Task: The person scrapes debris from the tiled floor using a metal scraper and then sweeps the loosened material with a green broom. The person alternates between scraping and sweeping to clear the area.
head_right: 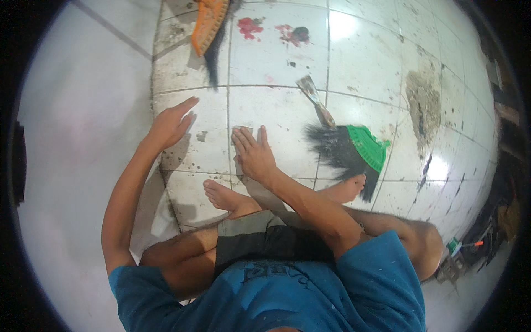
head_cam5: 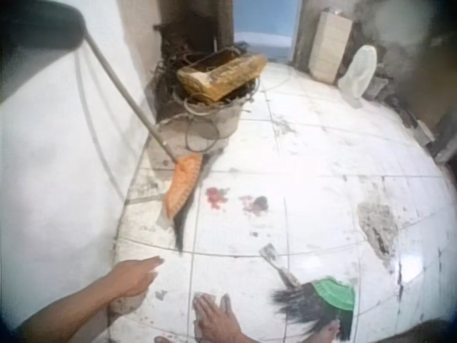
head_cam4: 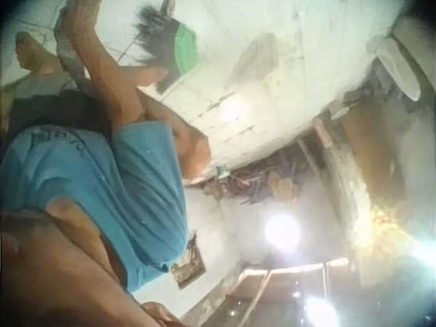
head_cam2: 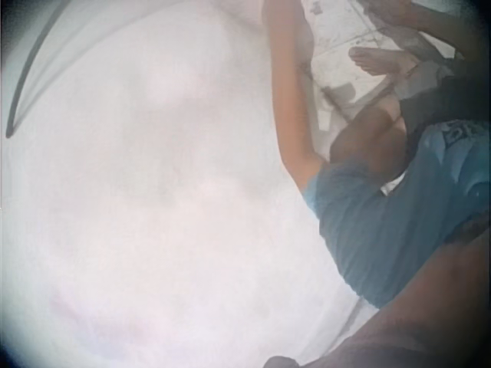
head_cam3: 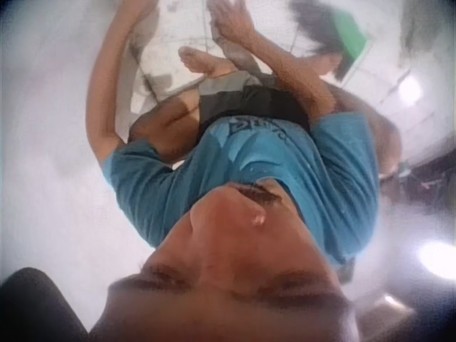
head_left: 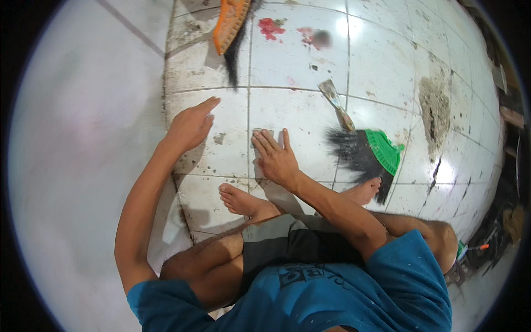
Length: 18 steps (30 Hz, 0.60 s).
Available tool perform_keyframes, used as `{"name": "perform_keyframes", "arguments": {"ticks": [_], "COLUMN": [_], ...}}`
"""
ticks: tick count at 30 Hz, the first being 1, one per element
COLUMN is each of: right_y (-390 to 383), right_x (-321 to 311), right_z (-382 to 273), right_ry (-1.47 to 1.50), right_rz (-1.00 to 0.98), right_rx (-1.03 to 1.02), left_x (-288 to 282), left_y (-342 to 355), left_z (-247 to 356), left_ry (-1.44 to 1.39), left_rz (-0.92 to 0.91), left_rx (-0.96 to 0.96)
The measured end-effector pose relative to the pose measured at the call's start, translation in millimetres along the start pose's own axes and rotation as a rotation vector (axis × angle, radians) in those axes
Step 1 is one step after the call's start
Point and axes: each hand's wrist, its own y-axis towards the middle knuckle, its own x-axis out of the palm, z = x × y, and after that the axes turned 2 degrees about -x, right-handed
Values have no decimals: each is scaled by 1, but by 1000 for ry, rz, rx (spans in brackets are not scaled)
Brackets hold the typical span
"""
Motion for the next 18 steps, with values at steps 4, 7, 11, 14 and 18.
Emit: {"name": "perform_keyframes", "arguments": {"ticks": [4, 7, 11, 14, 18], "right_y": [29, 1, -66, -46, -71], "right_x": [-35, -28, 14, -11, -20], "right_z": [47, 43, -6, 28, 43], "right_ry": [-93, -24, 51, -18, -131], "right_rz": [145, 164, 46, 145, 164], "right_rx": [293, 339, 208, 413, 536], "left_x": [21, 43, 57, 41, 44], "left_y": [-27, -27, -3, 13, 34], "left_z": [-3, -11, -8, 11, 10], "left_ry": [-67, -172, -160, -144, -161], "left_rz": [-9, 16, -27, 2, 47], "left_rx": [7, 45, 108, 112, 125]}}
